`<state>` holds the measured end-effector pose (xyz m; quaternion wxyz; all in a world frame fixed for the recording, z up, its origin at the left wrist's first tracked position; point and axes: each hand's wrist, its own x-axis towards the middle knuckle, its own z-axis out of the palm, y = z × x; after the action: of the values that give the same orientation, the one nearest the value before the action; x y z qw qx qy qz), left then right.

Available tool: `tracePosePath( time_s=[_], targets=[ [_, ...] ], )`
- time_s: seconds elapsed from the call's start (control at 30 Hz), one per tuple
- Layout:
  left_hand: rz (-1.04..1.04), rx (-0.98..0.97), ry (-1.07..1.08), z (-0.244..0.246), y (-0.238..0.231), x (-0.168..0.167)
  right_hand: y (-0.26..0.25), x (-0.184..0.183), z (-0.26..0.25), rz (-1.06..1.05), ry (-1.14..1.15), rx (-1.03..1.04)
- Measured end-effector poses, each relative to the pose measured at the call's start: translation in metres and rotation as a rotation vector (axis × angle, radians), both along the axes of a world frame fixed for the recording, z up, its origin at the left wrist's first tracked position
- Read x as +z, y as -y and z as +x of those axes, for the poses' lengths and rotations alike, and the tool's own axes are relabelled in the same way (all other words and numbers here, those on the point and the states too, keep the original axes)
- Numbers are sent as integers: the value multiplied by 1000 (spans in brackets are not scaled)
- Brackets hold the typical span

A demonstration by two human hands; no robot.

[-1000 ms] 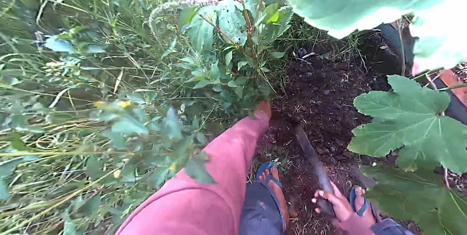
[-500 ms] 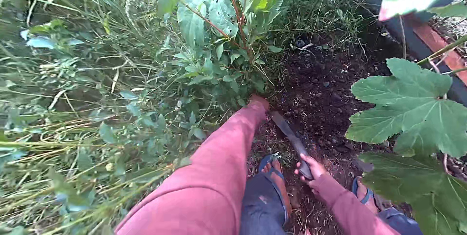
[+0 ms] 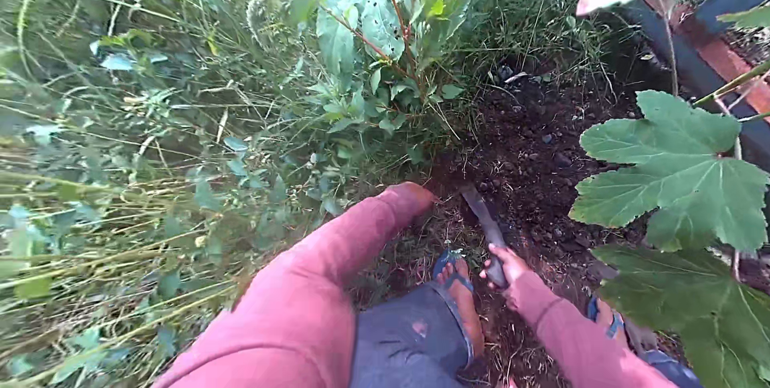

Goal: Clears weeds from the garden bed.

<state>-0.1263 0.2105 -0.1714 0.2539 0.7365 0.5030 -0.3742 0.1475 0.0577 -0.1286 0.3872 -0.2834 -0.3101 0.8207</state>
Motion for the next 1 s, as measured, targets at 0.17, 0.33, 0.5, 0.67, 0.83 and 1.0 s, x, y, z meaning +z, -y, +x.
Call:
tracePosePath(
  time_s=[0.17, 0.33, 0.5, 0.67, 0.83, 1.0],
  targets=[
    [129, -103, 160, 3, 0, -14, 7, -52, -28, -631, 805, -169],
    [281, -371, 383, 37, -50, -36, 30, -16, 13, -457, 884, -195],
    [335, -399, 369, 57, -93, -56, -24, -37, -2, -704, 695, -171],
    [97, -59, 76, 69, -114, -15, -19, -49, -33, -765, 648, -206],
    [291, 121, 139, 65, -119, -57, -24, -34, -16, -712, 717, -145],
    [285, 272, 120, 68, -128, -61, -18, 4, 38, -170, 1131, -54]
  ],
)
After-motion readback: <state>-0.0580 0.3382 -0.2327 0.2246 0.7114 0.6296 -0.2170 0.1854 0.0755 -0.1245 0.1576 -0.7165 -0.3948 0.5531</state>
